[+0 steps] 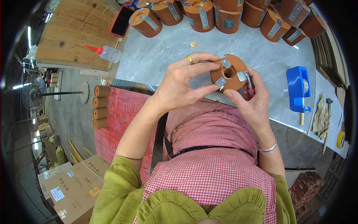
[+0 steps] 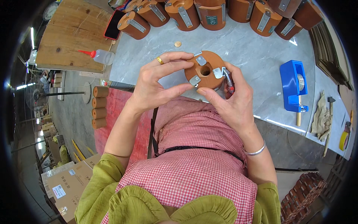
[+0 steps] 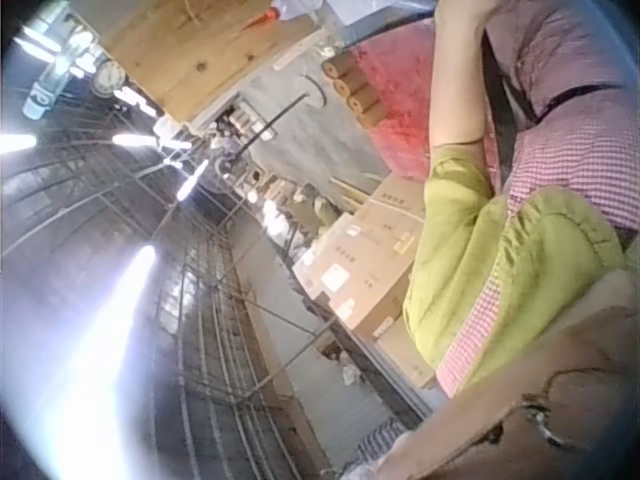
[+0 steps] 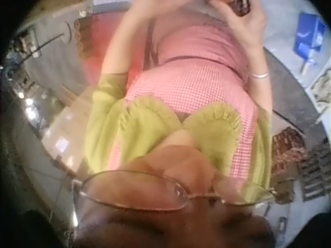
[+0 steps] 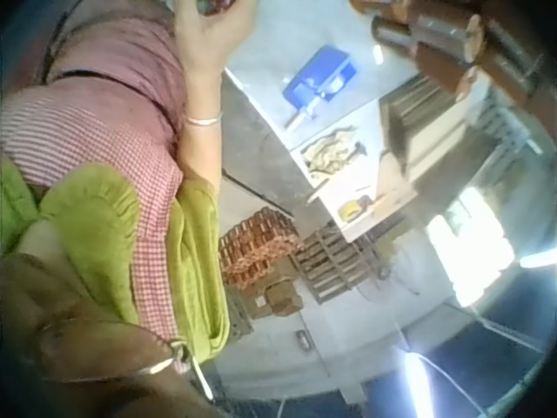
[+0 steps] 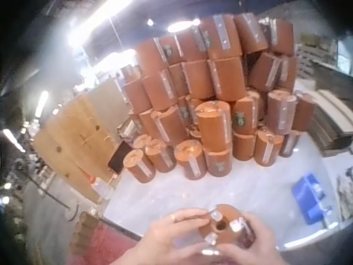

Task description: Assembling, wiping, wrapping cardboard around, and securing metal brackets on a wooden cylindrical container.

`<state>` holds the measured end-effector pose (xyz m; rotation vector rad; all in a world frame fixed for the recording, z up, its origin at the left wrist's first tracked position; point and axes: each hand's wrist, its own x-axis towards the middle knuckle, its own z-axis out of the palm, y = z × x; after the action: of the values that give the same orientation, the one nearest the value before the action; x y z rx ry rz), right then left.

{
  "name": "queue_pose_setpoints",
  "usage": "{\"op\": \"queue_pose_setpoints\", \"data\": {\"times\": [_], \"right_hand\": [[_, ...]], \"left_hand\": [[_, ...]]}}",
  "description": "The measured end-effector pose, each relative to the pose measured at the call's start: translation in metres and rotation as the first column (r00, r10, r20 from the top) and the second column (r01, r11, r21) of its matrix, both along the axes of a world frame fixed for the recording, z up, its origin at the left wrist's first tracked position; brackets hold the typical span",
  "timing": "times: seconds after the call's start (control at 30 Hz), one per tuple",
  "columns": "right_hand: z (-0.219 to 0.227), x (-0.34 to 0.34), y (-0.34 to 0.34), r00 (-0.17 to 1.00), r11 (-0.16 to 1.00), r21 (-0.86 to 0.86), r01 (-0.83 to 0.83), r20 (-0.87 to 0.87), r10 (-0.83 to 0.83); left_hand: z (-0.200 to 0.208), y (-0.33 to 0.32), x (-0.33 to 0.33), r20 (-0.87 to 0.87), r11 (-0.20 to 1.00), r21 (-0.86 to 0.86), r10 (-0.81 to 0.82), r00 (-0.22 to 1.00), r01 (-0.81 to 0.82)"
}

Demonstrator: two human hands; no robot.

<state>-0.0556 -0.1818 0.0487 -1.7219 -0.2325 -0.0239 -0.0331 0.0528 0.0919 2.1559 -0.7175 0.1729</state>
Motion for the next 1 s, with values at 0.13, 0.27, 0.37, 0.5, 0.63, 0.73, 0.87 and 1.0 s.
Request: {"op": "queue_pose_setpoints", "data": {"times": [0.13,0.27,0.37,0.5,0.63,0.73,0.87,1.0], "right_hand": [[-0.004,0.000,0.001,1.000,1.000,0.012,0.007,0.030,-0.008],[-0.004,0.001,0.001,0.999,1.000,-0.003,0.010,0.045,-0.010],[0.001,0.001,-0.001,1.000,0.998,-0.063,0.009,0.012,-0.008],[-0.006,0.002,0.000,0.999,0.999,-0.031,0.020,0.041,-0.019],[-0.005,0.002,0.000,0.998,0.999,-0.042,0.023,0.062,-0.020],[-0.005,0.002,0.001,0.999,0.999,-0.046,0.018,0.042,-0.016],[-0.001,0.001,0.000,0.999,0.997,-0.080,0.022,0.047,-0.018],[-0.001,0.002,-0.002,1.000,0.993,-0.114,0.009,0.030,-0.005]], "left_hand": [[0.000,-0.002,-0.001,-0.009,0.999,-0.036,0.011,1.000,-0.011],[-0.003,-0.005,-0.004,-0.067,0.994,-0.100,0.030,0.997,-0.037],[-0.007,-0.006,-0.005,-0.114,0.993,-0.095,0.062,0.992,-0.073],[-0.005,-0.006,-0.006,-0.202,0.982,-0.172,0.047,0.978,-0.082],[-0.009,-0.005,-0.005,-0.269,0.959,-0.277,-0.015,0.963,-0.062],[-0.006,-0.006,0.000,-0.312,0.960,-0.266,0.000,0.950,-0.087],[0.002,-0.004,0.011,-0.442,0.958,-0.274,-0.048,0.896,-0.085],[-0.006,-0.002,0.020,-0.432,0.943,-0.330,-0.108,0.895,-0.045]]}}
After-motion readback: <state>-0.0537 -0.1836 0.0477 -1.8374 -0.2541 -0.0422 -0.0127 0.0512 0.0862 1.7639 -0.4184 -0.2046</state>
